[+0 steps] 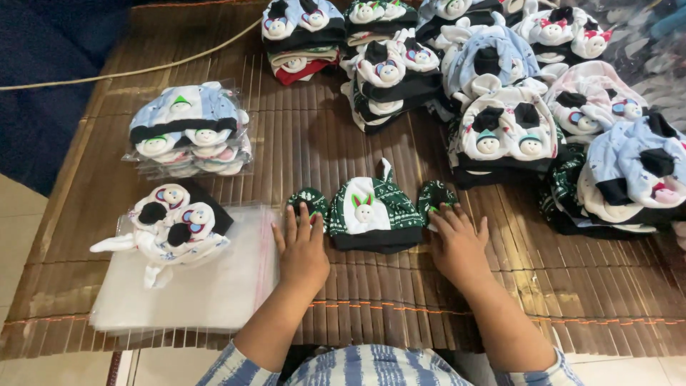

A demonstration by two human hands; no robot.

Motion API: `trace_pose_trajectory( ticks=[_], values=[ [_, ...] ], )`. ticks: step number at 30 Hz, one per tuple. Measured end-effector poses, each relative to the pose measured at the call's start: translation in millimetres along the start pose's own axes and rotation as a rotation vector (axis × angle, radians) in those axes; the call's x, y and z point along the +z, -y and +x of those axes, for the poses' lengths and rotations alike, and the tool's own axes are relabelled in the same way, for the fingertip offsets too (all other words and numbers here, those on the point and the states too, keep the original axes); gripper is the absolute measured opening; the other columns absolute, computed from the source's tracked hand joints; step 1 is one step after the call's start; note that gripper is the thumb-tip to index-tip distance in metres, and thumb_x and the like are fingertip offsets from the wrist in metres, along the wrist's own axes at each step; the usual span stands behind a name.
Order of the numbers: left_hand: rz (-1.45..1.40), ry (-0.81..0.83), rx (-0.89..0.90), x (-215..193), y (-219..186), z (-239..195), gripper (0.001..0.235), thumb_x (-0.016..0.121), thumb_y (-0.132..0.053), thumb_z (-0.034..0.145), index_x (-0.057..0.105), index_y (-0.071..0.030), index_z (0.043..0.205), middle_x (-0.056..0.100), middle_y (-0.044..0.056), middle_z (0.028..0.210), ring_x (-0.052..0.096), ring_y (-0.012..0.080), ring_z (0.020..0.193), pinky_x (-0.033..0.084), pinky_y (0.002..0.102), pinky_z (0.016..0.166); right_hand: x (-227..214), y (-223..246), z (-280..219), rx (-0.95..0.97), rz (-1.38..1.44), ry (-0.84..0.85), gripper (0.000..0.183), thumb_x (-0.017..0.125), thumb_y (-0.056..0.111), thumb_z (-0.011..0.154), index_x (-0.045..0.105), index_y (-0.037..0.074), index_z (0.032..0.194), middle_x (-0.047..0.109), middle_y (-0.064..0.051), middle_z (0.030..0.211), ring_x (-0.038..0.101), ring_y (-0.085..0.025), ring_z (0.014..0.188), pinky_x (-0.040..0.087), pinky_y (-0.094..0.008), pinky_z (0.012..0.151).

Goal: Packaging baby hats into individual plastic bags

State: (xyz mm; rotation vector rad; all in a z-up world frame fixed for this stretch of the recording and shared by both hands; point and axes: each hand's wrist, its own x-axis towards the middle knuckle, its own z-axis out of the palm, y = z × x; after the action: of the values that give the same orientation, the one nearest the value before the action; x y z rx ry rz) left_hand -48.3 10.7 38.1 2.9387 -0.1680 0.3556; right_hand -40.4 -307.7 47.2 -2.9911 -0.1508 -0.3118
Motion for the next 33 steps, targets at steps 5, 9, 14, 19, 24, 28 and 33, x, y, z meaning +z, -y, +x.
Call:
trace_pose_trajectory(
  ticks=[5, 9, 14, 19, 24, 28, 33],
  values=[
    [-0.092, -0.282, 0.251, -20.9, -27.9, 12.6, 0.058, 0.061, -0.02, 0.07, 0.065, -0.012, 0.127, 0.055, 0.02, 0.132, 0.044, 0.0418, 0.135, 0.018, 0.073, 0.114, -21.0, 37.5, 5.0, -0.186, -0.033, -0.173, 0.047, 0.07, 0.039, 0.083, 0.063, 0.037, 0.129, 0.06, 0.006, 0.136, 0.05, -0.021, 0.136, 0.032, -0.059, 0.114],
    [-0.08, -0.302, 0.388, 12.7, -36.4, 21.6, 0.038, 0.069, -0.03, 0.074, 0.069, -0.015, 0.109, 0.061, 0.011, 0.099, 0.06, 0.0345, 0.103, 0.028, 0.076, 0.105, 0.7, 44.1, 13.6, -0.296, -0.158, -0.162, 0.031, 0.072, 0.04, 0.081, 0.068, 0.037, 0.112, 0.063, 0.008, 0.115, 0.055, -0.021, 0.115, 0.043, -0.045, 0.095],
    [-0.092, -0.317, 0.392, -1.0, -49.2, 29.1, 0.049, 0.075, -0.039, 0.069, 0.069, -0.013, 0.111, 0.059, 0.01, 0.094, 0.058, 0.0337, 0.097, 0.03, 0.075, 0.104, -2.0, 44.1, 28.3, -0.299, 0.131, -0.206, 0.013, 0.058, 0.033, 0.098, 0.063, 0.024, 0.106, 0.062, -0.003, 0.091, 0.061, -0.03, 0.093, 0.048, -0.044, 0.076],
    [-0.022, -0.477, 0.429, -14.3, -49.5, 43.0, 0.029, 0.067, -0.024, 0.08, 0.066, -0.012, 0.107, 0.054, 0.007, 0.082, 0.059, 0.0281, 0.08, 0.043, 0.059, 0.098, -20.9, 54.4, 36.2, -0.23, 0.403, -0.16, 0.016, 0.051, 0.026, 0.104, 0.059, 0.013, 0.103, 0.053, -0.012, 0.079, 0.058, -0.04, 0.082, 0.047, -0.05, 0.072],
    [-0.073, 0.118, 0.138, -44.5, -29.9, 55.1, 0.022, 0.065, -0.008, 0.089, 0.052, -0.012, 0.106, 0.051, 0.013, 0.104, 0.067, 0.0402, 0.089, 0.062, 0.053, 0.068, -48.9, 43.0, 41.2, -0.413, 0.04, -0.318, 0.027, 0.072, 0.02, 0.085, 0.061, 0.02, 0.109, 0.05, -0.004, 0.09, 0.055, -0.029, 0.081, 0.049, -0.04, 0.071],
    [-0.302, 0.35, -0.083, -50.2, -6.5, 77.1, 0.035, 0.072, -0.017, 0.082, 0.047, -0.022, 0.107, 0.054, 0.01, 0.114, 0.071, 0.0415, 0.091, 0.06, 0.055, 0.079, -91.1, 32.3, 47.2, -0.259, 0.128, -0.08, 0.035, 0.079, 0.017, 0.073, 0.068, 0.024, 0.105, 0.056, -0.006, 0.102, 0.061, -0.033, 0.092, 0.057, -0.043, 0.076],
    [-1.26, 0.362, -0.317, -46.2, -10.9, 118.1, 0.037, 0.083, -0.012, 0.074, 0.058, -0.006, 0.099, 0.052, 0.006, 0.082, 0.059, 0.0143, 0.065, 0.058, 0.024, 0.046, -98.6, 11.6, 89.3, -0.116, 0.279, 0.153, 0.036, 0.074, 0.011, 0.079, 0.076, 0.024, 0.112, 0.06, -0.016, 0.112, 0.067, -0.048, 0.099, 0.058, -0.053, 0.085]
  ],
)
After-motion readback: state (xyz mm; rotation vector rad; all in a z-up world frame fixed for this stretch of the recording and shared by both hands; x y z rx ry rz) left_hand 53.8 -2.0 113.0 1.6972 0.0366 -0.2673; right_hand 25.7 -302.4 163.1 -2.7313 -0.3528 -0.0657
